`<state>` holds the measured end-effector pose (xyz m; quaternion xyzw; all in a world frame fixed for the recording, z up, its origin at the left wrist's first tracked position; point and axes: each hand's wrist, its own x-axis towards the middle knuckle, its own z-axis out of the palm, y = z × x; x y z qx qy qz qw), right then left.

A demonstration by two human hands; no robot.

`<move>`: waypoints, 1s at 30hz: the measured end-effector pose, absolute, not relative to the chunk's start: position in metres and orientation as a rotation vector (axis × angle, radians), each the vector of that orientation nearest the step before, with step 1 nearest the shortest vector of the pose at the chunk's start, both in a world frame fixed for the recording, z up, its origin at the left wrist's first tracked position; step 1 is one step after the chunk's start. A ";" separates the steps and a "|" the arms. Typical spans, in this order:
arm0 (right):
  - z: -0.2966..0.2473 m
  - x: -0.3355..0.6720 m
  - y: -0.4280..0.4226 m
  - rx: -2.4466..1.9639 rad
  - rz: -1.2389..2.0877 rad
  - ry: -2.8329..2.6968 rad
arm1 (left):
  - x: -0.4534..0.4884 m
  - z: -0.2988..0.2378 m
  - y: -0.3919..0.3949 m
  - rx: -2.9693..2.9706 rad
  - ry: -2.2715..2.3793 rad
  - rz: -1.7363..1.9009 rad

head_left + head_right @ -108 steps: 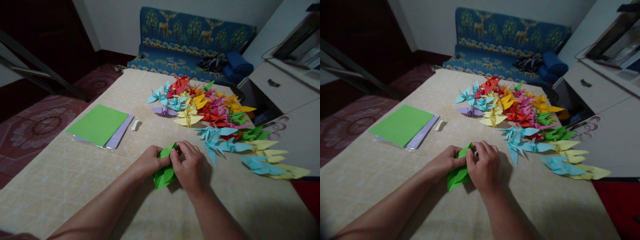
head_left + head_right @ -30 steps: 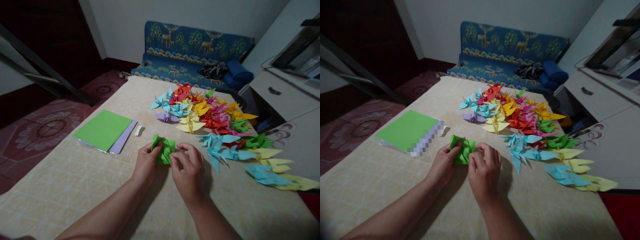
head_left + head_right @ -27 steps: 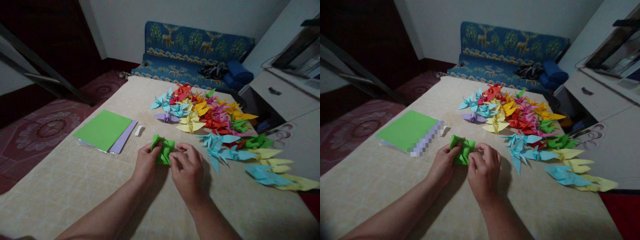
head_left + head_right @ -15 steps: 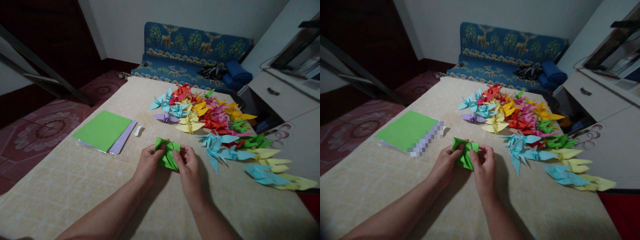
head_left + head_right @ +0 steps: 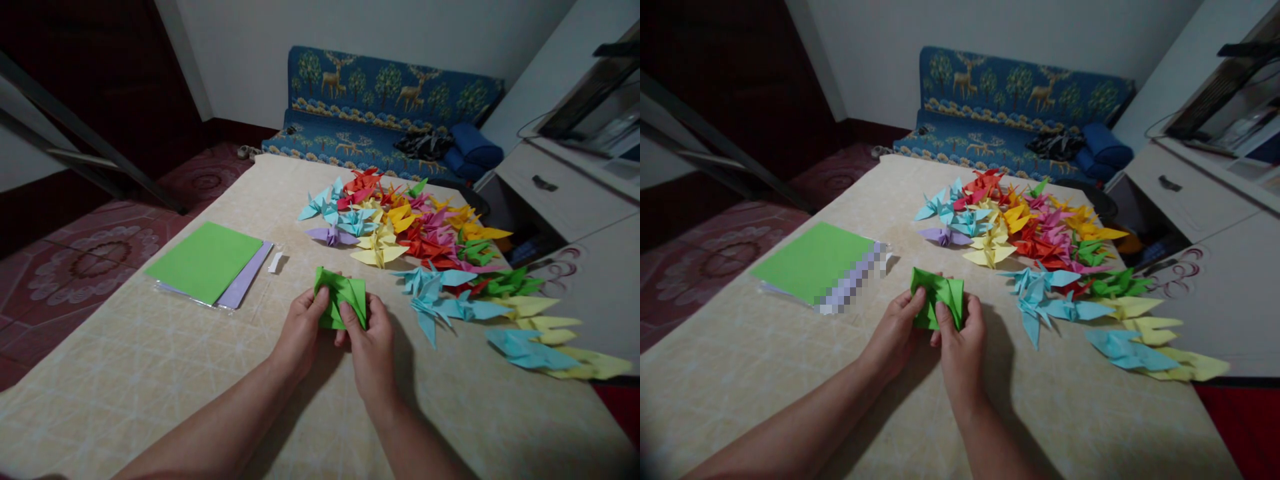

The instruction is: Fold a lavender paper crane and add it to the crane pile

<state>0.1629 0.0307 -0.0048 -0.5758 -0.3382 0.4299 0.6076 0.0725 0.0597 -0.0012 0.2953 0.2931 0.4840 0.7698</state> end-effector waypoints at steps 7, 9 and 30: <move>0.003 0.173 0.019 -1.377 0.977 -0.923 | 0.067 0.003 0.066 0.560 0.766 1.067; 0.004 0.181 0.019 -1.370 0.894 -0.918 | 0.064 0.004 0.067 0.569 0.773 1.011; 0.002 0.206 0.029 -1.301 1.053 -1.043 | 0.056 0.010 0.059 1.057 0.827 0.566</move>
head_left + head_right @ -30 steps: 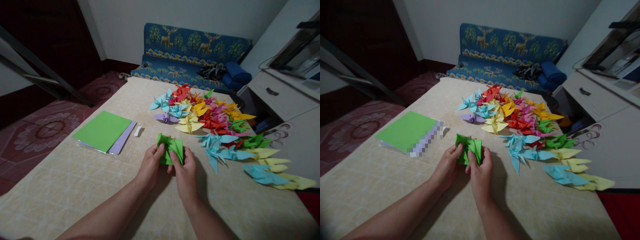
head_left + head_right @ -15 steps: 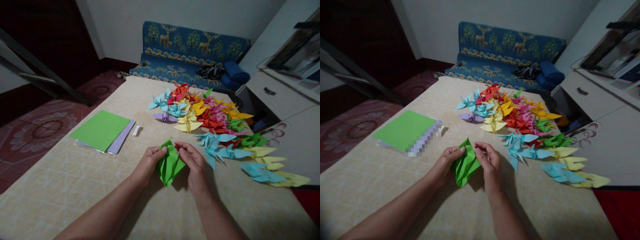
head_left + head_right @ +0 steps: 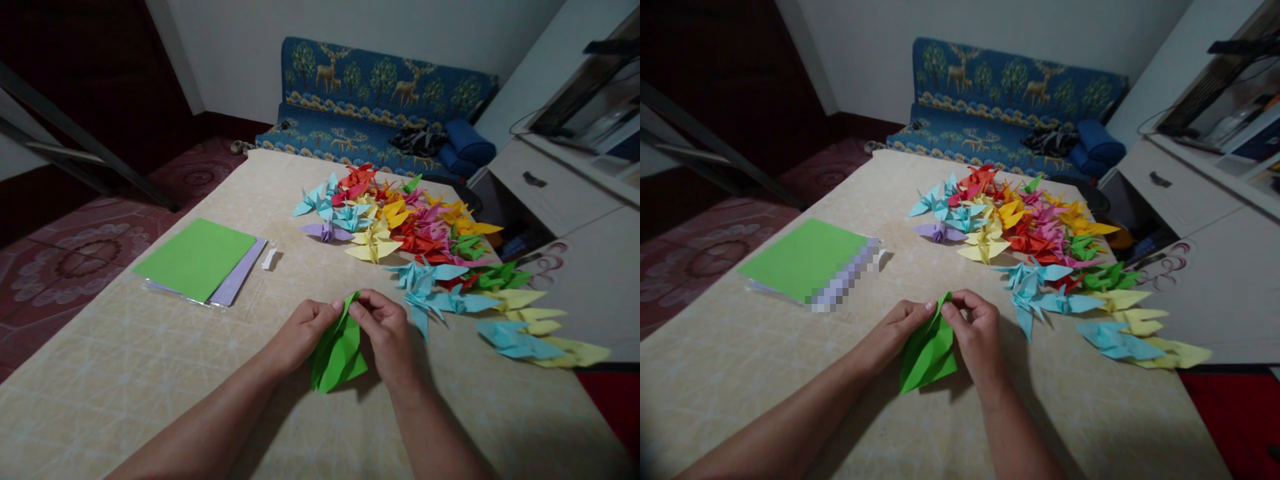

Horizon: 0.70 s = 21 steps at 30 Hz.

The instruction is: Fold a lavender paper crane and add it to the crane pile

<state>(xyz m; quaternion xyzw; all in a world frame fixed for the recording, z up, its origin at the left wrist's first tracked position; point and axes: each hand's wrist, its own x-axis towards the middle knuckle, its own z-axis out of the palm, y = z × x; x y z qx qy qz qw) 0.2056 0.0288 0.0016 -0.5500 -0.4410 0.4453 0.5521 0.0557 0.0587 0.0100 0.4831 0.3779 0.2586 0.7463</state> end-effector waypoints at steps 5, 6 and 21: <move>0.005 0.203 0.027 -1.296 0.965 -1.074 | 0.056 0.011 0.058 1.093 0.825 0.560; 0.006 0.202 0.026 -1.303 0.938 -1.082 | 0.056 0.011 0.058 1.111 0.819 0.556; -0.003 0.199 0.023 -1.340 0.933 -1.049 | 0.057 0.005 0.060 1.226 0.848 0.647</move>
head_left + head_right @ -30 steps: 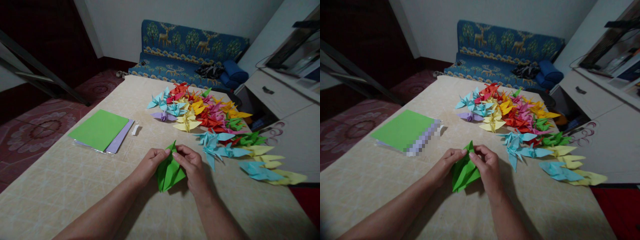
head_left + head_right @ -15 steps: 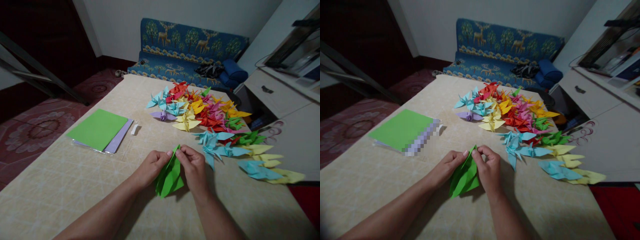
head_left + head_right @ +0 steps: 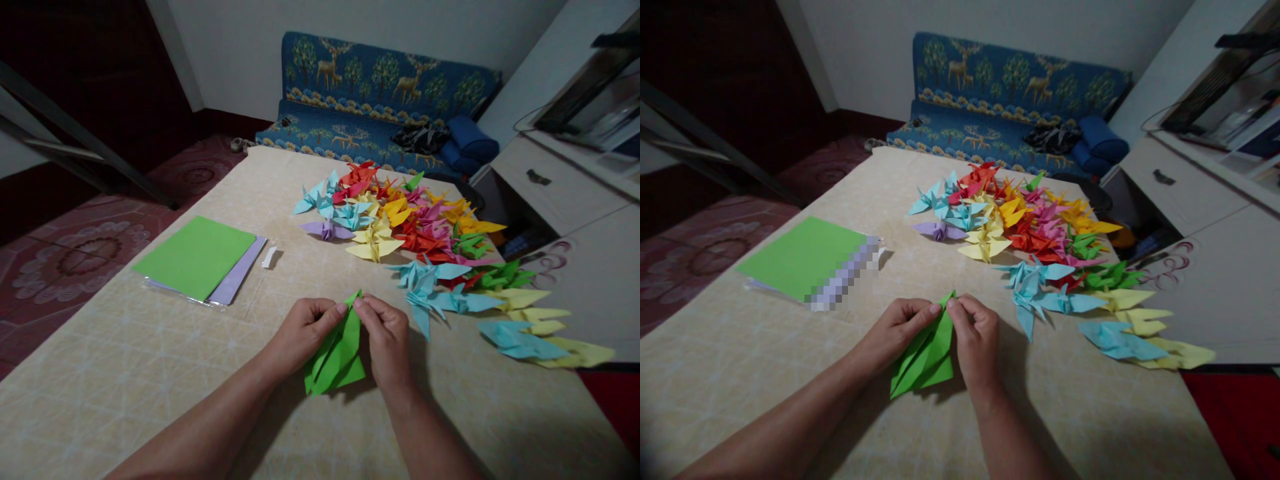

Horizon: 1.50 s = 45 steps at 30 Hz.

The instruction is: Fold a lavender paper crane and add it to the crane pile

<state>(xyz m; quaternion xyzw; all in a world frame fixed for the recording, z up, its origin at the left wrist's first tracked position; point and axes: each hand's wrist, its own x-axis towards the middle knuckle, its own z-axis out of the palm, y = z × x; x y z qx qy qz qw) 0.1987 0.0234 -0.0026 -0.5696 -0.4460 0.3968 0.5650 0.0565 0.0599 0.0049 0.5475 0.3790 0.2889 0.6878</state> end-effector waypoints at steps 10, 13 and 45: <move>0.003 0.194 0.022 -1.457 0.792 -1.082 | 0.056 0.006 0.059 1.150 0.843 0.578; 0.003 0.195 0.022 -1.511 0.686 -1.114 | 0.055 0.007 0.060 1.162 0.818 0.556; 0.001 0.197 0.028 -1.379 0.774 -0.773 | 0.044 0.019 0.075 0.807 0.834 1.087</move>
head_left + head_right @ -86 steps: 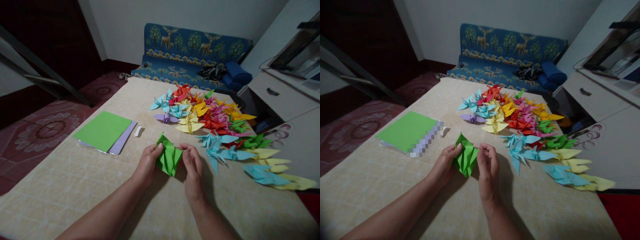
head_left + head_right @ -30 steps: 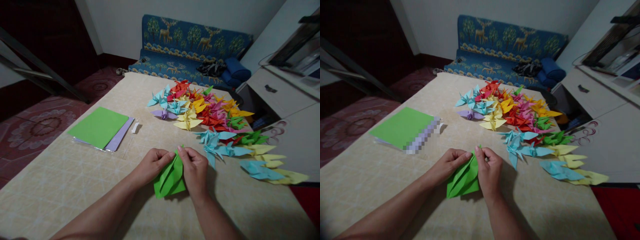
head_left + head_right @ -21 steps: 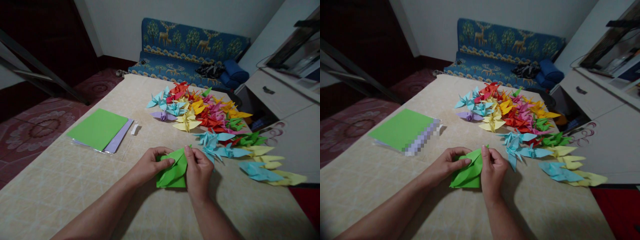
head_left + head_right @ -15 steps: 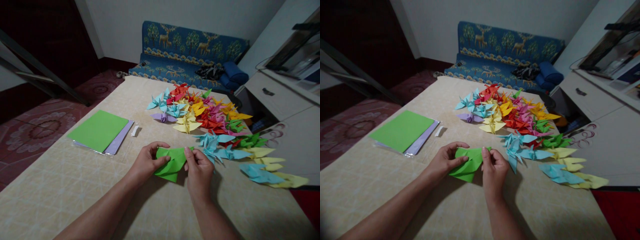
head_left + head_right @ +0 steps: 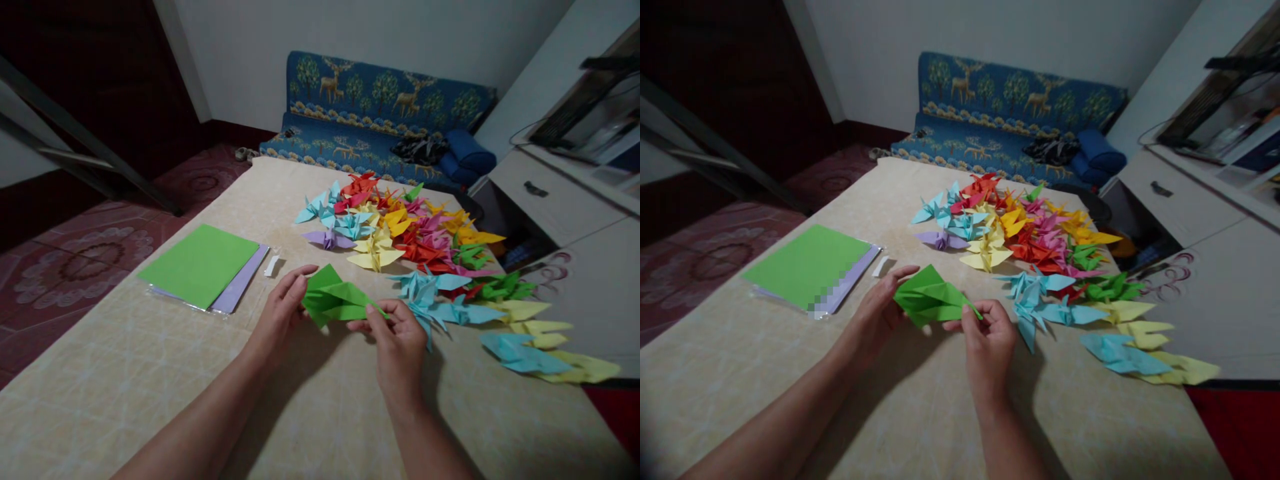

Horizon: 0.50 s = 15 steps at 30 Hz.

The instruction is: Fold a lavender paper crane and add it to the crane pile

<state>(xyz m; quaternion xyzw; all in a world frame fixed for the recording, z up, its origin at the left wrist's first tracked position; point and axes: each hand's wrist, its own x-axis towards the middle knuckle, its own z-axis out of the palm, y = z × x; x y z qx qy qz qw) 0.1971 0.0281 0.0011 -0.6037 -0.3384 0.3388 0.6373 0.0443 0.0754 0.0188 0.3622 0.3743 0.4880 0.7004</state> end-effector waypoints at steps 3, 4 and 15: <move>0.000 0.198 0.029 -1.348 0.767 -0.751 | 0.046 0.016 0.073 0.915 0.846 1.126; 0.000 0.197 0.029 -1.340 0.768 -0.747 | 0.047 0.015 0.073 0.960 0.856 1.134; -0.003 0.200 0.027 -1.373 0.887 -0.767 | 0.050 0.006 0.076 1.085 1.016 1.128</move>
